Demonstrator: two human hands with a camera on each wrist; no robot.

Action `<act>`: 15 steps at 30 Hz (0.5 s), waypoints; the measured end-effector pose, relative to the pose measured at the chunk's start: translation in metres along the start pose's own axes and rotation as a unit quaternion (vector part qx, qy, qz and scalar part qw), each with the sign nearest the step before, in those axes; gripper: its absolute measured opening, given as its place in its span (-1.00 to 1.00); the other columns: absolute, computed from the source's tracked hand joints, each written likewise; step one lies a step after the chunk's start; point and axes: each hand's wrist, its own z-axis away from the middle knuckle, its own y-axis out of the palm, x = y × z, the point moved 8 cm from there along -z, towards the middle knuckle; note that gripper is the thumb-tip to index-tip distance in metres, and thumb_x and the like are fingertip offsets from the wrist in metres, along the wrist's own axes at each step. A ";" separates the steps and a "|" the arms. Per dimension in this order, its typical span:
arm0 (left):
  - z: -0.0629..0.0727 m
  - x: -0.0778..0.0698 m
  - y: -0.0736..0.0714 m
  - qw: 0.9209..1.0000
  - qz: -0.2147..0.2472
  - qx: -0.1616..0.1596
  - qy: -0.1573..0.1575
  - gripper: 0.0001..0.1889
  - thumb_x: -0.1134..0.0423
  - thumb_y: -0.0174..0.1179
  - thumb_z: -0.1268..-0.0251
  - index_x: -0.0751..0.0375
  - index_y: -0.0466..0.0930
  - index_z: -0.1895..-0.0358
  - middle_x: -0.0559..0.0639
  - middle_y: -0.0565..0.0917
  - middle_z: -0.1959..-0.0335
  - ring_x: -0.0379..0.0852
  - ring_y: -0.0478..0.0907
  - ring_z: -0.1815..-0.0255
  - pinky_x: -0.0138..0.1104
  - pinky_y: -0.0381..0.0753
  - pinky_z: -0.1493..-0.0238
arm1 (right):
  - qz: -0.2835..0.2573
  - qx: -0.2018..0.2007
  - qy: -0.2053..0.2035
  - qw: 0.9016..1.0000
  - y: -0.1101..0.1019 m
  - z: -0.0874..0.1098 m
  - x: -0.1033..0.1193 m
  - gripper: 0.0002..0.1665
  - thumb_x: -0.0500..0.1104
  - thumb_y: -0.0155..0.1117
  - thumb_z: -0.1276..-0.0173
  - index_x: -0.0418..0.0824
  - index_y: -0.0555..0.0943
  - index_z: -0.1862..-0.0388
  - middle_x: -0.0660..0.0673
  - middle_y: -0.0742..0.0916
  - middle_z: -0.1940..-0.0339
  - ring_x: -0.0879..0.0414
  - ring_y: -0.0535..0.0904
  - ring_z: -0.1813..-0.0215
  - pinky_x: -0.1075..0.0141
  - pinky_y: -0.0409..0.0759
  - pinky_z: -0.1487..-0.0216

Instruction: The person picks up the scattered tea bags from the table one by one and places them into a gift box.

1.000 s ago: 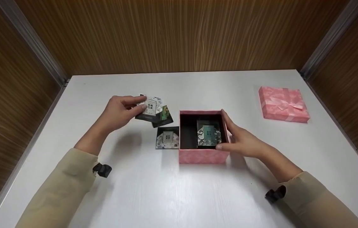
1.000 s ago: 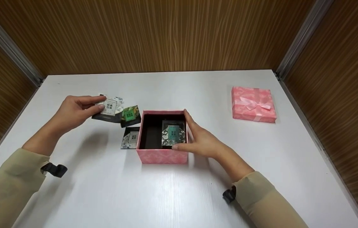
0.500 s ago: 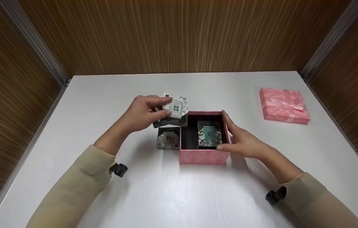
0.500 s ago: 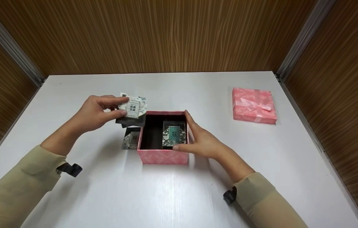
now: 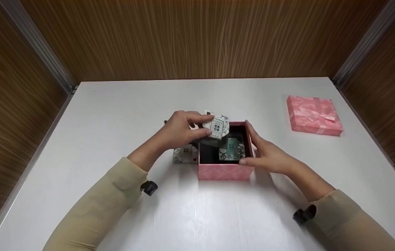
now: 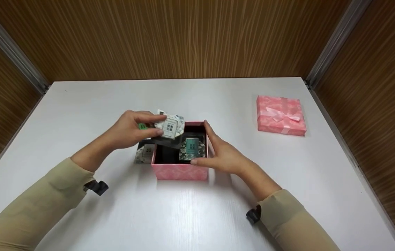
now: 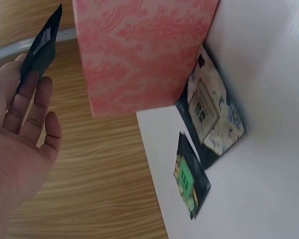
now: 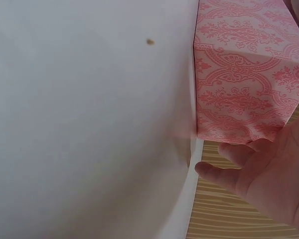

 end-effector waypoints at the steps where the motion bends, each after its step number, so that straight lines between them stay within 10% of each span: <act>1: -0.001 0.000 0.005 1.000 -0.005 0.007 0.004 -0.56 0.22 0.42 -0.45 0.14 0.69 -0.35 -0.03 0.77 -0.17 -0.17 0.65 0.03 -0.22 0.60 -0.04 | -0.002 0.000 0.001 1.000 0.000 0.000 0.000 0.45 0.14 0.55 -0.35 0.02 -0.32 -0.81 -0.24 0.14 -0.75 -0.26 0.26 -0.61 -0.24 0.24 -0.54; 15: -0.013 0.007 0.053 0.996 -0.072 0.049 -0.005 -0.54 0.18 0.37 -0.51 0.16 0.63 -0.39 0.04 0.77 -0.14 -0.15 0.67 -0.09 -0.28 0.62 -0.17 | -0.004 0.002 0.005 1.000 0.000 0.001 -0.001 0.43 0.16 0.52 -0.37 0.01 -0.33 -0.81 -0.25 0.16 -0.75 -0.27 0.23 -0.63 -0.23 0.23 -0.55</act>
